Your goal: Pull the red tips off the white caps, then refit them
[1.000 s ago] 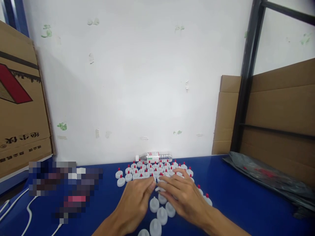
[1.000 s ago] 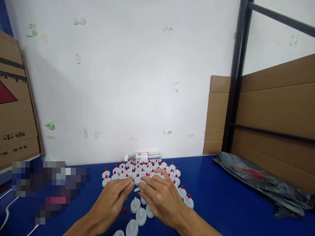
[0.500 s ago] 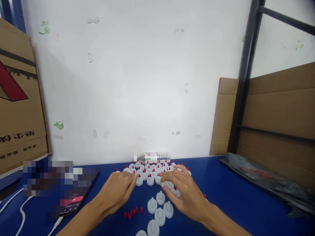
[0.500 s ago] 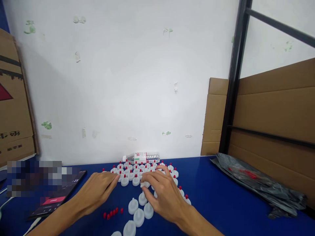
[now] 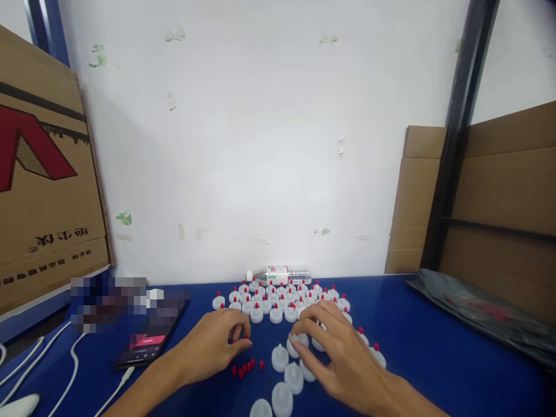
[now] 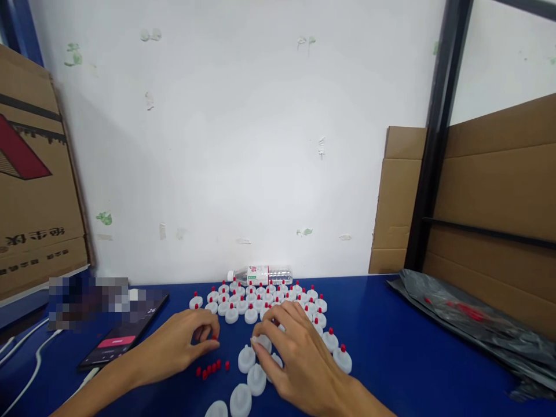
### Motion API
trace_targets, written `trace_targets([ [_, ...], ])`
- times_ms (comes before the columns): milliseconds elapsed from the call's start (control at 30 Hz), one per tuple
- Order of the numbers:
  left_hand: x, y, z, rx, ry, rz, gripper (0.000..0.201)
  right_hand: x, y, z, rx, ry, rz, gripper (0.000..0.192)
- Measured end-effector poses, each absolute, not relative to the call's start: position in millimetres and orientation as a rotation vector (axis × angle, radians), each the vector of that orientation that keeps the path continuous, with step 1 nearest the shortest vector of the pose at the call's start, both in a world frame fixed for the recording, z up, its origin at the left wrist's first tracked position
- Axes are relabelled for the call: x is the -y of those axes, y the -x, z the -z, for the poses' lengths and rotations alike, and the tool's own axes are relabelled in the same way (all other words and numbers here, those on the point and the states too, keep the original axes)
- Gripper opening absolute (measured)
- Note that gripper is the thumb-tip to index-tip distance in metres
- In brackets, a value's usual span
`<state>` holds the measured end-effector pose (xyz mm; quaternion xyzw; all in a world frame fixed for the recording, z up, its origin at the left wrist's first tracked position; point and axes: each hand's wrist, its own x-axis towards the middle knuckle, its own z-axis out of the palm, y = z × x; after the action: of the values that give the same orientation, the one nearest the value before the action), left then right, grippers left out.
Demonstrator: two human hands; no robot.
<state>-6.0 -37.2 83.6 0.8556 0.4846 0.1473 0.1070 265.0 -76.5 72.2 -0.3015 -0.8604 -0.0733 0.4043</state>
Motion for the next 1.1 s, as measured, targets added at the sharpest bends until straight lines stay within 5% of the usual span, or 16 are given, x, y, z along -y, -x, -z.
trace_targets([
  [467,25,18,-83,-1.172,-2.161,-0.302,0.022,82,-262,-55,2.550,0.480,0.175,0.030],
  [733,14,30,-85,-1.666,-2.509,-0.582,0.037,81,-264,-58,2.528,0.484,0.205,0.038],
  [1100,2,34,-70,-1.944,-2.535,-0.476,0.021,81,-261,-60,2.316,0.523,0.372,0.036],
])
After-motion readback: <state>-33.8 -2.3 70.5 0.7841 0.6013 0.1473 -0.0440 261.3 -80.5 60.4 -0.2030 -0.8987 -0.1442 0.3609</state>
